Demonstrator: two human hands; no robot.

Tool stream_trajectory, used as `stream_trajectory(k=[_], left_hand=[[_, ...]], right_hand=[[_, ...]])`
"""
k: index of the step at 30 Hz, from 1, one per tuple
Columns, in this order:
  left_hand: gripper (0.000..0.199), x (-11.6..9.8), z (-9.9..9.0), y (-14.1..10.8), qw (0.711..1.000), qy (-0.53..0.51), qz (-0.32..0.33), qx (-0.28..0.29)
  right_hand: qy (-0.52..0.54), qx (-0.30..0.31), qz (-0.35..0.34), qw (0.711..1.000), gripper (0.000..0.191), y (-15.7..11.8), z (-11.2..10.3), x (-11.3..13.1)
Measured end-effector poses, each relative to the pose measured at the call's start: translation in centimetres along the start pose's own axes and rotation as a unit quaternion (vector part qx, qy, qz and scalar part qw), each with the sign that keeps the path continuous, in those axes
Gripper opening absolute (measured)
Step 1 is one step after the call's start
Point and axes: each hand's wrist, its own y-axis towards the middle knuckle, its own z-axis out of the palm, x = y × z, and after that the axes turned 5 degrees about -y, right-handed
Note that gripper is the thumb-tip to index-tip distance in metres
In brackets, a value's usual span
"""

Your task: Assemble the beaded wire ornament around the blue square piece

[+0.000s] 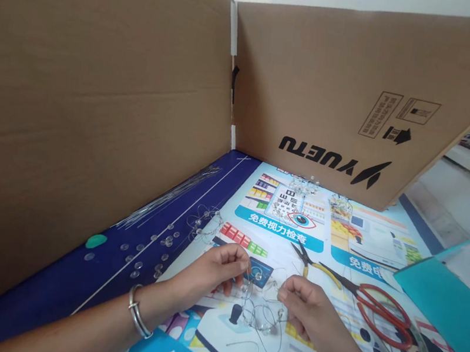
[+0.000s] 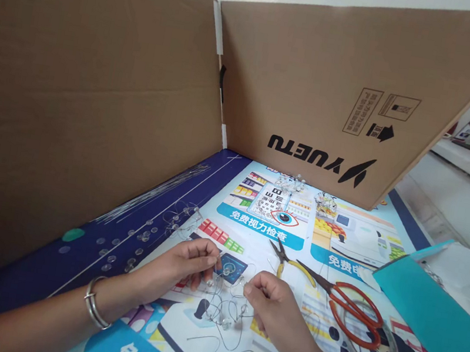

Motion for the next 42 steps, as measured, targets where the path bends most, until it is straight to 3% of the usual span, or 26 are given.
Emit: stream_trajectory(k=[23,42], left_hand=[[0.027,0.16,0.64,-0.77,1.000,-0.015,0.017,0.000],[0.020,0.02,1.01,-0.85,0.999,-0.026,0.019,0.021]], right_hand=[[-0.005,-0.029,-0.008,1.000,0.028,-0.65,0.03,0.07],[-0.007,-0.007,-0.017,1.000,0.026,-0.43,-0.44,-0.37]])
